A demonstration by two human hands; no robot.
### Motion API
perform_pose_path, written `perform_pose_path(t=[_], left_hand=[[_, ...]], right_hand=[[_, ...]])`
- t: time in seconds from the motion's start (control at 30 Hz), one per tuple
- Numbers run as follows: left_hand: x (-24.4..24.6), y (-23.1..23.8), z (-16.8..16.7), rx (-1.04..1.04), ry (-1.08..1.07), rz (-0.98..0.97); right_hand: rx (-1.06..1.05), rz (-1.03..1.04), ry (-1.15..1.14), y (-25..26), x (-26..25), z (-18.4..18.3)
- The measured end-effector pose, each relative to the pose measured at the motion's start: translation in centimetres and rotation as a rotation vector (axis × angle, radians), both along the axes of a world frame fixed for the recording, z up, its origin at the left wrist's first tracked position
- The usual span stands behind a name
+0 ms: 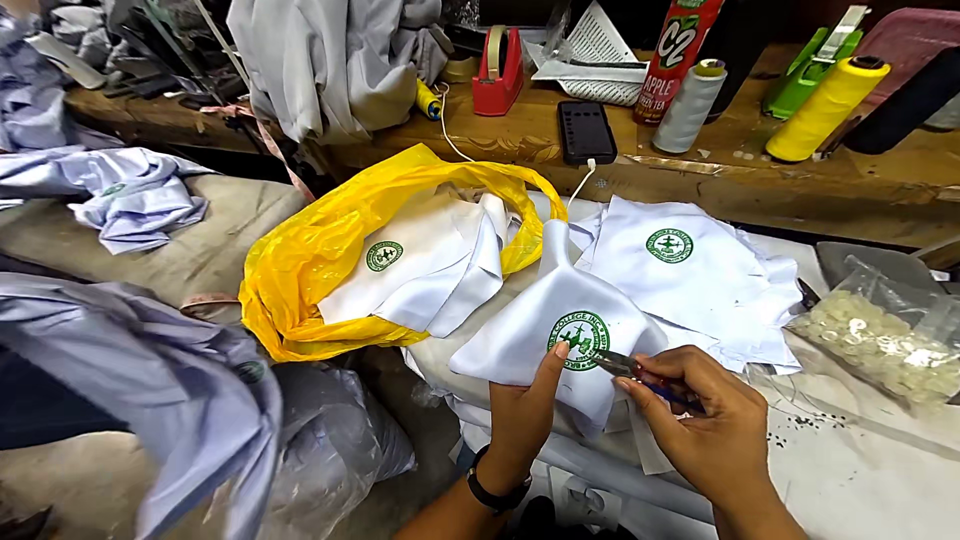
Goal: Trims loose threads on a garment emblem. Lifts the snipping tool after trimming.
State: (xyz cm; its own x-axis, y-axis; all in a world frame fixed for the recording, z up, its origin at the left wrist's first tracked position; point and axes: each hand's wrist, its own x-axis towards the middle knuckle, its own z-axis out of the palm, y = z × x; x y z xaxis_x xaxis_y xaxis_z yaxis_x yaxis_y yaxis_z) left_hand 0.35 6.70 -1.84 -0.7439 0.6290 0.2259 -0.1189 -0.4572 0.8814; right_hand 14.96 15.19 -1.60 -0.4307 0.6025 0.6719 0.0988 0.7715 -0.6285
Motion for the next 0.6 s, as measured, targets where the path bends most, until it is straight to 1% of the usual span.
perform_pose_path(t=[0.2, 0.37, 0.43, 0.53, 0.6], left_hand=[[0.2, 0.1, -0.1, 0.021, 0.082, 0.044], [0.3, 0.1, 0.1, 0.020, 0.115, 0.049], [0.2, 0.1, 0.3, 0.010, 0.072, 0.027], [0.2, 0.1, 0.8, -0.025, -0.063, -0.033], [0.2, 0.0, 1.1, -0.056, -0.138, -0.061]], right_hand=[[0.049, -0.021, -0.012, 0.0, -0.1, 0.0], [0.122, -0.088, -0.017, -0.1, -0.5, -0.1], [0.074, -0.086, 0.016, -0.2, -0.7, -0.4], [-0.062, -0.046, 0.086, -0.4, -1.0, -1.0], [-0.105, -0.037, 0.109, -0.4, -1.1, -1.2]])
